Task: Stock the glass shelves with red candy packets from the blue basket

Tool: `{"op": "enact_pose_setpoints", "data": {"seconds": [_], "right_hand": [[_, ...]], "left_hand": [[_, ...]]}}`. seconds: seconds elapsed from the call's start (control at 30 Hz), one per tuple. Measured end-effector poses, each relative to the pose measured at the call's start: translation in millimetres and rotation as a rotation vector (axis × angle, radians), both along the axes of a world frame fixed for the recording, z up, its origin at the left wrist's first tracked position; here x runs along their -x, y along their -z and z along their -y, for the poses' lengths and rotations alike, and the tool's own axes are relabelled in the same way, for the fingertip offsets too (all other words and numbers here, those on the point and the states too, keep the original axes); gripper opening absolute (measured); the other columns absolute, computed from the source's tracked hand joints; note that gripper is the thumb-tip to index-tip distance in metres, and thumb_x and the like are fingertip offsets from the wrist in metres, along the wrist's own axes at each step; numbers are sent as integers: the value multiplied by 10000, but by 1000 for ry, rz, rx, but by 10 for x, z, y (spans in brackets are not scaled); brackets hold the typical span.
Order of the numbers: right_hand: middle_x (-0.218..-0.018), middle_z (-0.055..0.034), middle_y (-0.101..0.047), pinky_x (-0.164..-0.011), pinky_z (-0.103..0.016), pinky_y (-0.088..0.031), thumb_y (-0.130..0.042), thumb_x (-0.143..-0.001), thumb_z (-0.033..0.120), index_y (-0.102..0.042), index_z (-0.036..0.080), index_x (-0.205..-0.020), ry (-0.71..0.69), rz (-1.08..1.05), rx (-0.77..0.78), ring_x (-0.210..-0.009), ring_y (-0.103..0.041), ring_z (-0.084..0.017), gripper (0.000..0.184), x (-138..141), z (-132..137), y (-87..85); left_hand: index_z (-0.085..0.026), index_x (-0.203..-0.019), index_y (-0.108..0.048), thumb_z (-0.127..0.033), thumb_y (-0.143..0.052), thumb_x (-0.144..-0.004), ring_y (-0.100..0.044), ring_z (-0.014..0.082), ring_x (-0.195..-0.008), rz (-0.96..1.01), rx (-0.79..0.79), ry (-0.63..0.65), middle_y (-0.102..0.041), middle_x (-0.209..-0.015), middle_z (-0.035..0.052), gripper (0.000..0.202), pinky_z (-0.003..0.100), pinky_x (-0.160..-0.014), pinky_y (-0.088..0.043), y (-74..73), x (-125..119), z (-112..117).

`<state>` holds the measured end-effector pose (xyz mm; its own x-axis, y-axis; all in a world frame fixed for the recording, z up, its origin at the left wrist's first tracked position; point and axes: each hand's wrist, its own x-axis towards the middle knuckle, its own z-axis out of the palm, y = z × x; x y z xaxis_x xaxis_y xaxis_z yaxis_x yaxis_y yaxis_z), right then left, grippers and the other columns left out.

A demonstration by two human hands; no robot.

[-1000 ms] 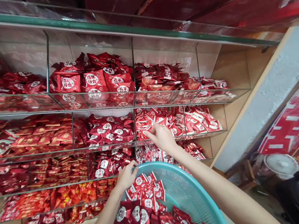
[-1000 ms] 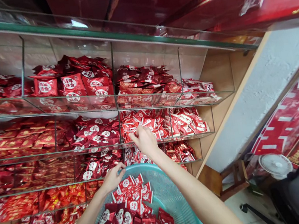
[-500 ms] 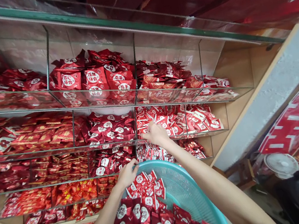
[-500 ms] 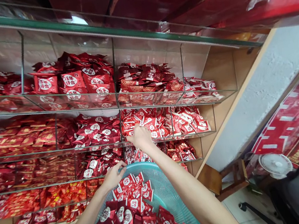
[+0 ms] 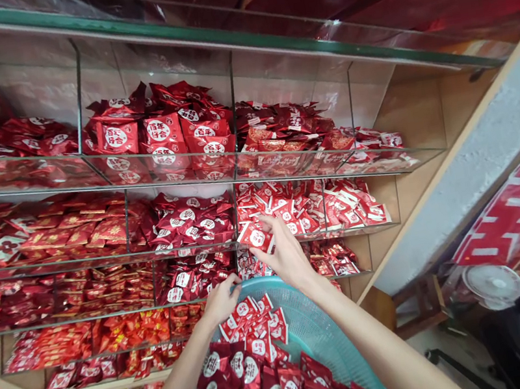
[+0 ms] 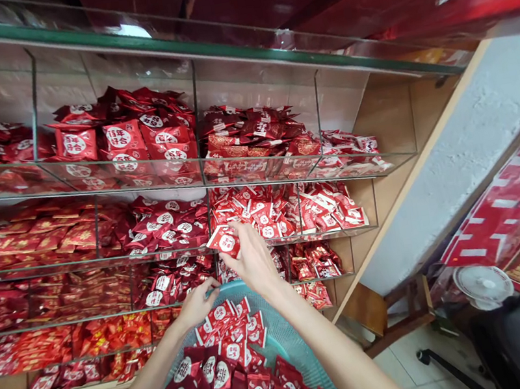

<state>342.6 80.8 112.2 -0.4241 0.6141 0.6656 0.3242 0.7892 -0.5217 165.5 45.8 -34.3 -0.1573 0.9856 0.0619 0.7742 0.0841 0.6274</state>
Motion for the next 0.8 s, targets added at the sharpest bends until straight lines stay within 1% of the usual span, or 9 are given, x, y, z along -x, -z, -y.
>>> {"op": "enact_pose_setpoints", "data": {"seconds": [0.07,0.13,0.23,0.27,0.33,0.43,0.53,0.63,0.8], "right_hand": [[-1044,-59,-514,-840,-324,-390,-585,-705,271,-399,210,-1189,-62,-100,167,-948,-490,-177,522,-33,96,128],[-1004,-45,-546,-800,-306,-416,-593,-701,303,-468,206,-1123,-156,-206,460,-890,-521,-160,451,-70,184,306],[-884,-9,-583,-723,-277,-440,-619,-679,322,-522,203,-975,-279,-340,971,-751,-553,-124,333,-152,284,604],[-839,7,-583,-695,-264,-442,-638,-660,312,-517,210,-935,-298,-383,1104,-711,-552,-113,317,-188,304,699],[-760,34,-571,-634,-233,-436,-676,-620,282,-498,226,-855,-299,-471,1277,-651,-540,-96,300,-266,322,871],[-726,44,-555,-567,-198,-421,-704,-591,258,-487,235,-795,-244,-568,1369,-611,-517,-81,299,-382,311,1077],[-795,25,-560,-555,-201,-432,-685,-615,313,-523,234,-797,-169,-628,1388,-602,-509,-77,256,-466,285,1218],[-807,10,-569,-545,-221,-436,-644,-644,389,-555,228,-783,-117,-649,1405,-557,-499,-76,230,-504,268,1294],[-656,35,-535,-513,-209,-390,-652,-626,395,-557,208,-697,-86,-555,1360,-537,-477,-79,222,-527,261,1382]], "left_hand": [[-263,-984,-543,-341,-422,-793,-573,147,-836,1,-4,3,-646,-893,-12,239,226,-741,-372,7,4,-4],[-262,-982,-545,-342,-426,-792,-575,147,-838,4,-15,16,-647,-901,-12,238,225,-737,-375,17,13,-4],[-270,-965,-549,-347,-416,-798,-577,133,-804,9,-36,41,-649,-876,-26,227,214,-717,-376,31,24,3],[-273,-959,-549,-348,-409,-801,-576,127,-787,11,-41,46,-648,-863,-31,224,209,-709,-375,36,26,5],[-275,-952,-548,-352,-398,-805,-572,118,-762,14,-42,43,-645,-835,-39,224,203,-696,-373,42,26,7],[-276,-950,-548,-357,-401,-799,-566,115,-747,13,-27,26,-637,-799,-44,225,200,-688,-367,43,23,7],[-273,-941,-547,-361,-401,-798,-561,114,-727,6,-26,28,-629,-770,-44,223,199,-678,-360,31,23,7],[-268,-921,-542,-364,-382,-808,-554,110,-693,-8,-46,50,-623,-759,-43,218,195,-653,-353,15,24,9],[-263,-899,-531,-374,-366,-817,-542,107,-650,-44,-48,61,-609,-716,-44,215,192,-621,-340,-12,13,19]]}}
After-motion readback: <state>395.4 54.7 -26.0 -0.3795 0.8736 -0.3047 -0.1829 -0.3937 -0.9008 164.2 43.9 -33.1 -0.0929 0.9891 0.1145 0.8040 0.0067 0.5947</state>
